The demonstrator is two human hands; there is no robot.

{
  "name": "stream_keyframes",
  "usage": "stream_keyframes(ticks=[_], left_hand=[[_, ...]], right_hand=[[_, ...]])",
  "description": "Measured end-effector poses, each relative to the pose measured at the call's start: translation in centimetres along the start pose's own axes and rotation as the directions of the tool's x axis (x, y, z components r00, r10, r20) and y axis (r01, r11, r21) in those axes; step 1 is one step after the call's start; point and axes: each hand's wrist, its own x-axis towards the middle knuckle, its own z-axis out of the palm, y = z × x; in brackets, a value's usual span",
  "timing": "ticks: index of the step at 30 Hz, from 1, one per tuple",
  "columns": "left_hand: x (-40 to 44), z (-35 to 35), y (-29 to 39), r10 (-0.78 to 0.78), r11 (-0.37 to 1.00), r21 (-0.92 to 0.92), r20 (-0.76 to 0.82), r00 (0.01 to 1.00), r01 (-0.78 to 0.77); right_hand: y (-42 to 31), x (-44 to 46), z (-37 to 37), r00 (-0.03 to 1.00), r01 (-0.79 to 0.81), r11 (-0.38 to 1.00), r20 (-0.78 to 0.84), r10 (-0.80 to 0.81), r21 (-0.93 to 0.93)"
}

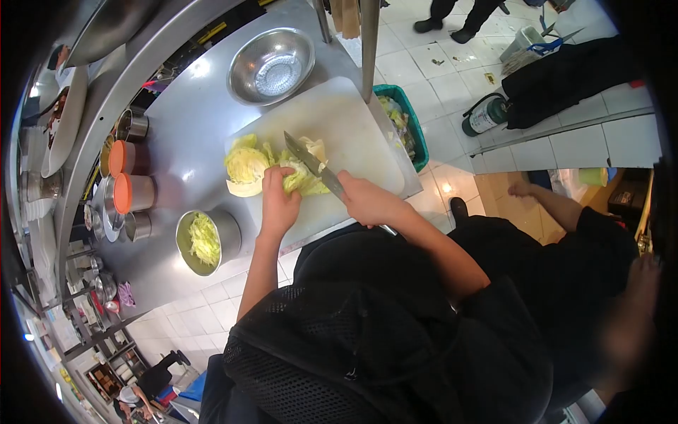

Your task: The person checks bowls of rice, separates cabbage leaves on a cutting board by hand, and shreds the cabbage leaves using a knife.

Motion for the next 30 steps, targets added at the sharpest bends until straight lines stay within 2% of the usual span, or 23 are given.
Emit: stream_keyframes(ticks=[3,6,8,9,11,15,17,19,21,26,30], left_hand=[[-1.0,0.9,-0.2,0.038,0.998,0.045,-0.080,0.996,-0.034],[-1.6,1.4,-0.3,0.000,1.000,-0.013,-0.126,0.992,-0.001],[-1.8,1.9,-0.5,-0.002,1.000,-0.022,-0.112,0.994,0.000],[-1.8,2.2,-0.5,-0.001,1.000,-0.029,-0.098,0.995,-0.002],[-1.6,2.7,-0.2,-0.007,1.000,-0.029,-0.118,0.993,0.003],[-1.5,2.9,-0.4,-0.030,0.998,-0.052,-0.117,0.993,0.024],[-1.5,2.9,-0.4,-0.023,1.000,-0.021,-0.117,0.993,0.020],[-1.8,2.8,-0.6,-0.016,1.000,0.010,-0.105,0.994,0.017],[-2.0,3.1,-0.5,-0.049,0.998,-0.049,-0.151,0.987,0.042],[-3.9,3.2,-3.2,-0.059,0.992,-0.123,-0.199,0.978,0.035],[-4.9,3.5,-4.2,-0.090,0.981,-0.189,-0.230,0.969,0.047]], right_hand=[[-0.5,-1.4,-0.4,1.000,-0.017,1.000,0.001,0.017,0.009],[0.7,-2.4,0.4,0.998,-0.054,0.999,0.011,0.054,0.004],[3.7,-1.5,1.7,0.984,0.115,0.969,-0.106,-0.141,-0.218],[2.8,-1.9,1.2,0.984,0.118,0.969,-0.109,-0.144,-0.218],[0.5,-3.1,-0.3,0.999,-0.020,0.995,-0.042,0.016,-0.097],[2.2,-0.4,1.6,0.998,-0.062,0.990,-0.030,0.059,-0.123],[3.8,1.0,3.2,0.979,0.075,0.959,-0.164,-0.123,-0.272],[3.6,1.6,3.4,0.985,0.037,0.969,-0.157,-0.077,-0.245],[4.1,2.0,3.6,0.986,-0.019,0.977,-0.164,-0.017,-0.214],[6.2,4.9,3.6,0.971,0.085,0.987,-0.213,-0.112,-0.134],[7.0,5.9,3.5,0.952,0.147,0.975,-0.242,-0.185,-0.167]])
